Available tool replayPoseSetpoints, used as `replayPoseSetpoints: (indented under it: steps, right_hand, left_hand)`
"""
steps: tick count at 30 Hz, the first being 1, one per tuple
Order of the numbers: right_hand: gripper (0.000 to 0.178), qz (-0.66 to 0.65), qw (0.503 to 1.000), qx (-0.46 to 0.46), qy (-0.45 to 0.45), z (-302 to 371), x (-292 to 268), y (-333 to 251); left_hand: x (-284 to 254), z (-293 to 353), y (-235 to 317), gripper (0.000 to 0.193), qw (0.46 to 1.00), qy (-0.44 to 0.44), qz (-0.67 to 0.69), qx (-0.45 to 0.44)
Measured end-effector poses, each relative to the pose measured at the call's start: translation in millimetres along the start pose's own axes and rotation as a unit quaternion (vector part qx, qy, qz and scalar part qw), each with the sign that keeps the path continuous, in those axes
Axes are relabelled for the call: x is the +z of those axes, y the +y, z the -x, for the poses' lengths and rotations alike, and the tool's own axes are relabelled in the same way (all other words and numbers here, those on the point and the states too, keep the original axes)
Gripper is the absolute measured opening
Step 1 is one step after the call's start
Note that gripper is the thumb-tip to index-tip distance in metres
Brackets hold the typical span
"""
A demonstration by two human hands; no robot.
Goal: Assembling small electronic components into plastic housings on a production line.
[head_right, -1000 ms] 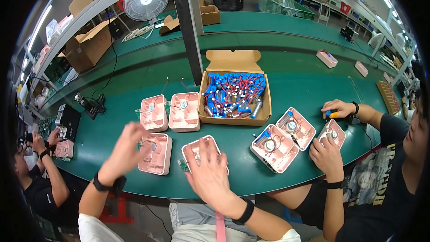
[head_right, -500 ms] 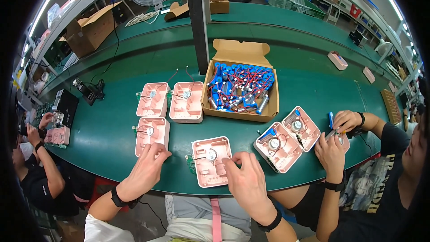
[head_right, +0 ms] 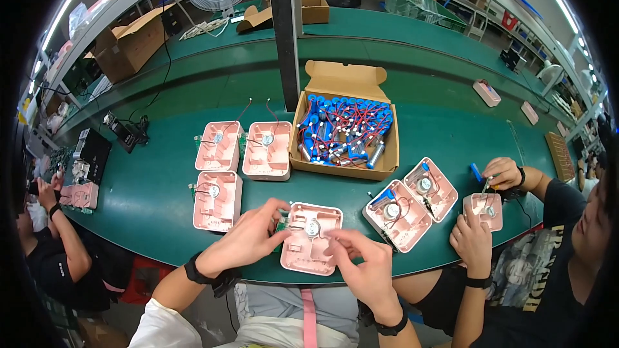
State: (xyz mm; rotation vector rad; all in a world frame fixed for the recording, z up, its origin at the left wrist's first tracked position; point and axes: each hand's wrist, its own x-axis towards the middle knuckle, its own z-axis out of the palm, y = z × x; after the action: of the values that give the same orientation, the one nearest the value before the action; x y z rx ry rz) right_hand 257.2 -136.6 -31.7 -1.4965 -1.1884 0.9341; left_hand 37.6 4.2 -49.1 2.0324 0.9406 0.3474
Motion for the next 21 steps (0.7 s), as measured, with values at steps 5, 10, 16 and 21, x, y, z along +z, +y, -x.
replayPoseSetpoints:
  steps: [5,10,16,21]
  right_hand:
    - [0.021,-0.263,0.963,0.023,-0.051,-8,-1,2]
    - [0.022,-0.205,0.979,-0.01,-0.018,-19,2,2]
    - [0.014,-0.162,0.987,0.008,0.001,-24,3,2]
    - [0.012,-0.164,0.986,0.024,0.02,-28,8,-6]
  left_hand:
    - [-8,-34,0,0.036,0.995,-0.045,-0.021,0.085]
    - [-12,-46,3,0.035,0.993,-0.108,0.018,0.051]
    - [-8,-50,-6,0.036,0.987,-0.122,0.071,0.07]
    - [-7,-46,-11,0.035,0.985,-0.117,0.114,0.058]
